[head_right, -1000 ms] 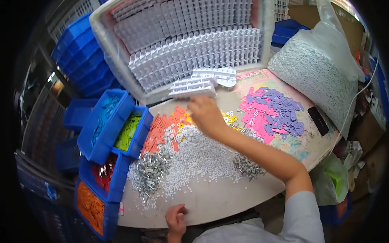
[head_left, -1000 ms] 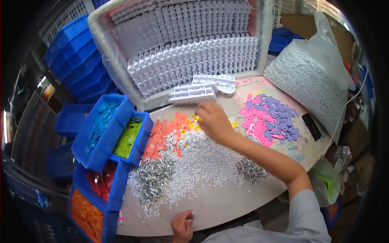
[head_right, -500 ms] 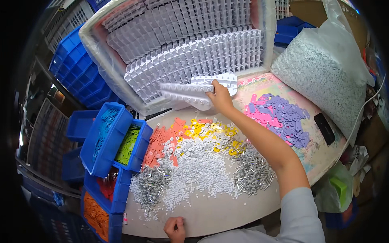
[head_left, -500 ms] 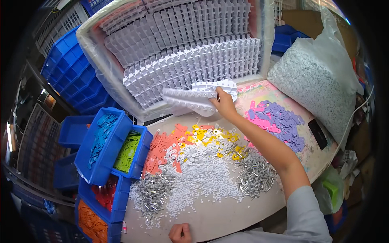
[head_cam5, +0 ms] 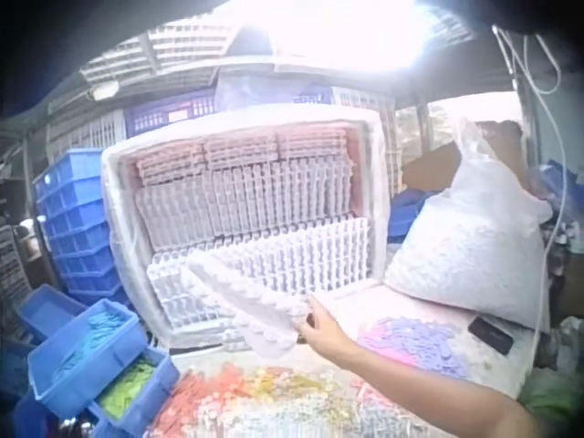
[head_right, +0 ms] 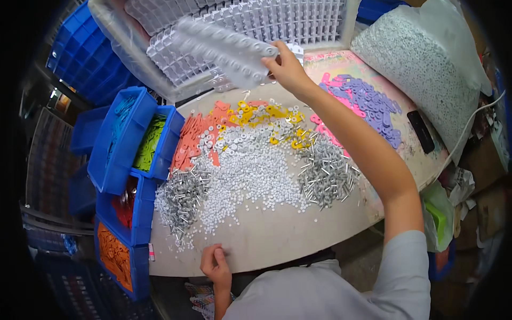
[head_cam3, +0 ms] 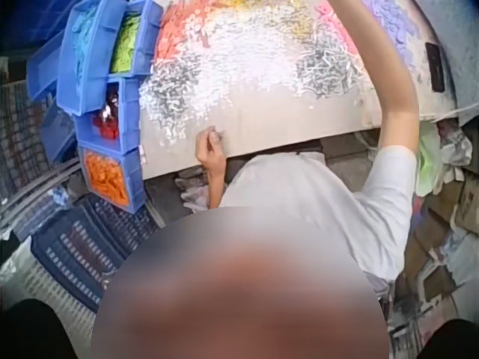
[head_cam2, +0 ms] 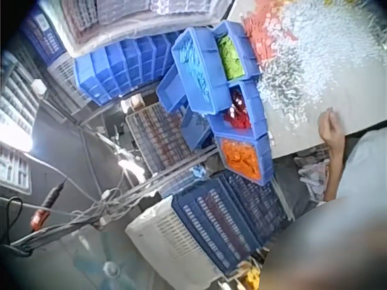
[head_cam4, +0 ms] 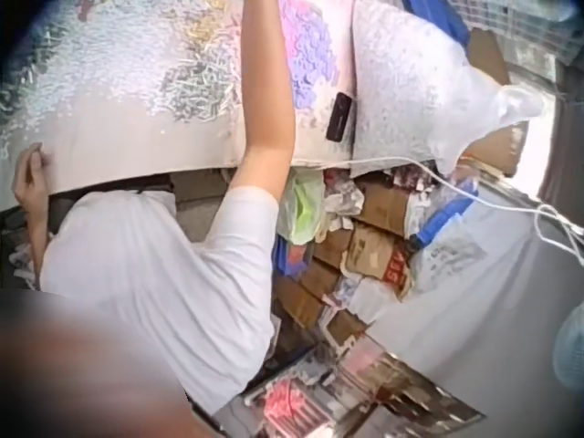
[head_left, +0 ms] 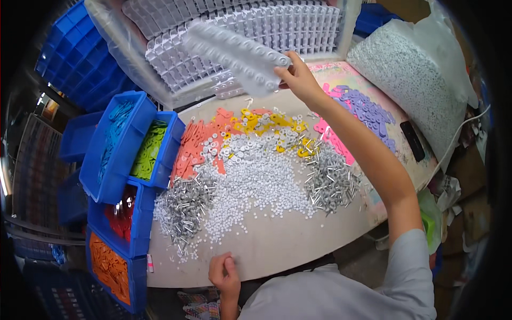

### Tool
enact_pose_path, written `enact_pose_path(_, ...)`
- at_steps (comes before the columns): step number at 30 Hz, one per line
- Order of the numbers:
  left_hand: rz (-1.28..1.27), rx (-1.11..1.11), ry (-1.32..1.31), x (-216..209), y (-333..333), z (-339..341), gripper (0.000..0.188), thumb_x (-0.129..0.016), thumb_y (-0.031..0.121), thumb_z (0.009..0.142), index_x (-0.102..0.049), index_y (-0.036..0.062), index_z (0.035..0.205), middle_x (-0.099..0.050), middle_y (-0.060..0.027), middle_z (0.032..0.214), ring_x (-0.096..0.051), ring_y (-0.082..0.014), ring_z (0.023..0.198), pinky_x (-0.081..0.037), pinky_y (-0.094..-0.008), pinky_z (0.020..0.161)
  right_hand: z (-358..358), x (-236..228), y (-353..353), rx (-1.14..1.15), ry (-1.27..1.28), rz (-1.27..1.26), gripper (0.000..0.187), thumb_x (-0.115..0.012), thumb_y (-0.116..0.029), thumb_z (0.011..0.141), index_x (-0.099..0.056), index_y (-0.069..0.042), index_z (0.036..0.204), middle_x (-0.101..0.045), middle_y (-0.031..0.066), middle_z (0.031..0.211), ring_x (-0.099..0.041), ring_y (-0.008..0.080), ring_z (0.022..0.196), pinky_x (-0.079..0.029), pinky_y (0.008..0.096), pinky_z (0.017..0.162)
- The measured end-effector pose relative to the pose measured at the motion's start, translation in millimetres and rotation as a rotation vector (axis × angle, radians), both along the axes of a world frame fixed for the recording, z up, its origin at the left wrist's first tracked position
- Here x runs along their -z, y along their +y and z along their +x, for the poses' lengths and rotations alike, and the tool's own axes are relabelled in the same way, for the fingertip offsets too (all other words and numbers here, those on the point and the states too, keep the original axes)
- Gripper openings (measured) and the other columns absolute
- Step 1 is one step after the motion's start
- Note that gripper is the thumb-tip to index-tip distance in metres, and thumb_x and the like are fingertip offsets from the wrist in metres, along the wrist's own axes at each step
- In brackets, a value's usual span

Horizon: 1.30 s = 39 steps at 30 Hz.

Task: Assembling a toy xylophone by attaching colored metal plates and plastic components to a white plastic base.

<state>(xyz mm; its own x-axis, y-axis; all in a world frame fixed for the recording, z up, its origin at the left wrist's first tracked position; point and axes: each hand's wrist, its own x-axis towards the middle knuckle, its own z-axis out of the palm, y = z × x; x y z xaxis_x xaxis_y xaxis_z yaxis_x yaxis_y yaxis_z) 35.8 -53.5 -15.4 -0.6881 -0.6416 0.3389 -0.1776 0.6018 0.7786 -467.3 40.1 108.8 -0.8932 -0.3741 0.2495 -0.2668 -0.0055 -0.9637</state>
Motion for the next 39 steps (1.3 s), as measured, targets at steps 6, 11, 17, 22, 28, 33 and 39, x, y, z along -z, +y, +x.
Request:
enact_pose_path(6,0.419,-0.117,0.340,-20.0,-19.1,-5.4,0.043,-0.051,0.032,0.111,-0.049,0.0006,0.140,-0.063,-0.0101,0.113,-0.061,-0.0198,0.102,-0.046,-0.0343,0.094,113.5,-10.6,30.5,-0.641,0.078,0.263,0.037,-0.068,-0.023,0.102,-0.052,-0.010,0.132,-0.066,0.0071,0.105,-0.065,0.0146,0.100,-0.054,0.0345,0.086)
enact_pose_path(11,0.181,0.171,0.184,-21.5,-12.0,-13.6,0.075,-0.060,0.058,0.099,-0.046,0.0005,0.145,-0.054,-0.0213,0.144,-0.051,-0.0331,0.133,-0.039,-0.0440,0.109,178.2,20.9,14.3,-0.883,0.148,0.596,0.022,-0.070,-0.023,0.098,-0.062,-0.003,0.103,-0.072,0.0107,0.095,-0.071,0.0224,0.088,-0.054,0.0386,0.078)
enact_pose_path(17,-0.082,0.542,-0.224,-34.0,23.9,-30.6,0.066,-0.084,0.034,0.084,-0.060,0.0094,0.141,-0.030,-0.0280,0.161,-0.031,-0.0478,0.147,-0.028,-0.0560,0.120,212.8,86.7,-3.5,-0.642,0.304,0.522,0.019,-0.072,-0.018,0.092,-0.066,-0.004,0.104,-0.071,0.0163,0.091,-0.070,0.0348,0.089,-0.054,0.0466,0.078)
enact_pose_path(22,-0.021,0.458,-0.298,-29.5,29.3,-32.7,0.064,-0.084,0.024,0.083,-0.061,0.0075,0.140,-0.023,-0.0281,0.165,-0.025,-0.0472,0.151,-0.025,-0.0562,0.122,213.1,81.7,21.8,-0.436,0.665,0.469,0.017,-0.074,-0.015,0.088,-0.068,-0.007,0.101,-0.066,0.0121,0.094,-0.064,0.0335,0.096,-0.050,0.0477,0.086)
enact_pose_path(28,-0.039,0.401,-0.304,-31.0,35.1,-41.0,0.061,-0.083,0.025,0.084,-0.060,0.0040,0.137,-0.023,-0.0279,0.165,-0.026,-0.0474,0.150,-0.024,-0.0567,0.121,196.3,66.3,94.8,-0.147,0.638,0.761,0.016,-0.076,-0.013,0.087,-0.068,-0.007,0.099,-0.064,0.0093,0.097,-0.061,0.0320,0.099,-0.047,0.0449,0.089)
enact_pose_path(33,-0.021,0.389,-0.291,-28.3,44.2,-48.3,0.062,-0.082,0.024,0.085,-0.059,0.0027,0.137,-0.024,-0.0282,0.164,-0.025,-0.0477,0.150,-0.024,-0.0567,0.121,208.5,70.8,124.8,-0.084,0.590,0.891,0.016,-0.077,-0.013,0.086,-0.069,-0.007,0.098,-0.062,0.0084,0.097,-0.059,0.0306,0.100,-0.045,0.0436,0.091)
enact_pose_path(39,-0.040,0.389,-0.313,-31.5,47.3,-50.7,0.064,-0.083,0.025,0.085,-0.057,0.0016,0.138,-0.023,-0.0282,0.164,-0.025,-0.0476,0.149,-0.024,-0.0570,0.121,215.8,75.7,122.5,-0.045,0.572,0.926,0.017,-0.077,-0.012,0.086,-0.071,-0.009,0.101,-0.062,0.0081,0.100,-0.058,0.0296,0.104,-0.044,0.0426,0.093)
